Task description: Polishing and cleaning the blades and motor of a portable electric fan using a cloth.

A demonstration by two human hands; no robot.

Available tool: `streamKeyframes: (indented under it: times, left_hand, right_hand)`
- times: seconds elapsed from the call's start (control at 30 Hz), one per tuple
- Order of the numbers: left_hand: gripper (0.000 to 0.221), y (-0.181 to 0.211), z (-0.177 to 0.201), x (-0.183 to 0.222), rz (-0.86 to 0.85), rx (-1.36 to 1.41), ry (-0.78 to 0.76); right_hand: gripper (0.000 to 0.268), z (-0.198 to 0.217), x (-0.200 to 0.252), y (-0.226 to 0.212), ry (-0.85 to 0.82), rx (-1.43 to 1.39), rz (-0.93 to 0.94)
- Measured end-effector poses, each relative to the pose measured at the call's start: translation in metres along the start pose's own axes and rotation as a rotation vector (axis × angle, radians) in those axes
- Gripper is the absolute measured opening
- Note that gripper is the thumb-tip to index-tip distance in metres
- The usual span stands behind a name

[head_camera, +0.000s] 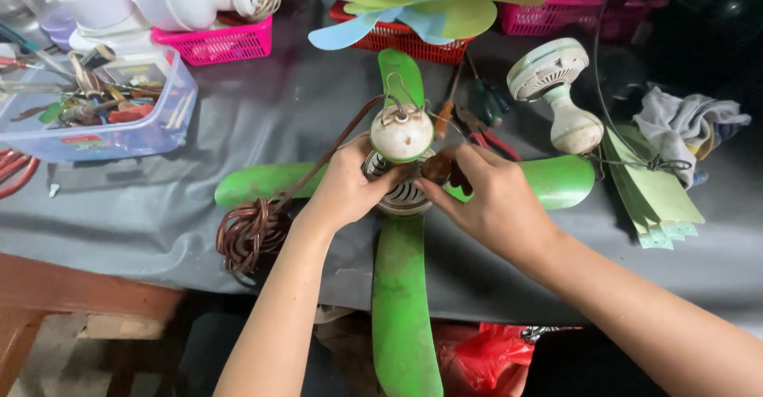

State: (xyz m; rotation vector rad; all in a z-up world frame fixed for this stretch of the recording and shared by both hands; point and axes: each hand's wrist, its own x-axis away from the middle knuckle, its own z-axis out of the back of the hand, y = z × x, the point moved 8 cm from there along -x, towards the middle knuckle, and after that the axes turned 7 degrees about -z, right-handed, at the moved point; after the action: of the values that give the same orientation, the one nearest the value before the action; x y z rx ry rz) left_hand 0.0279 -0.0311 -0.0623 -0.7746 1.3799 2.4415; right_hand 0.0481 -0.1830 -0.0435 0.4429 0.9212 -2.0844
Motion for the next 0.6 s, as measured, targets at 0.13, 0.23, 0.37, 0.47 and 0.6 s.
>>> streamKeyframes:
  times: [0.13,0.23,0.37,0.47,0.6]
  left_hand:
    - [0.039,-0.007,-0.002,0.002,0.028,0.024,-0.06]
    - [0.038,-0.004,0.001,-0.009,0.02,0.009,-0.107]
    - [0.042,-0.006,-0.005,-0.001,0.055,0.044,-0.14]
    - [0.04,-0.007,-0.005,-0.004,0.039,0.025,-0.12]
    - [0.045,-0.011,-0.005,0.0,0.062,-0.01,-0.114]
  right_hand:
    - [0.028,-0.002,0.008,0.001,0.0,0.062,0.132]
    - [0.03,0.004,-0.001,-0.006,-0.036,0.065,0.24]
    - [0.03,0.001,0.003,-0.009,-0.139,-0.016,0.347]
    - [0.034,-0.001,0.007,-0.007,-0.072,0.092,0.345]
    - [0.035,-0.01,0.013,-0.001,0.034,0.324,0.286]
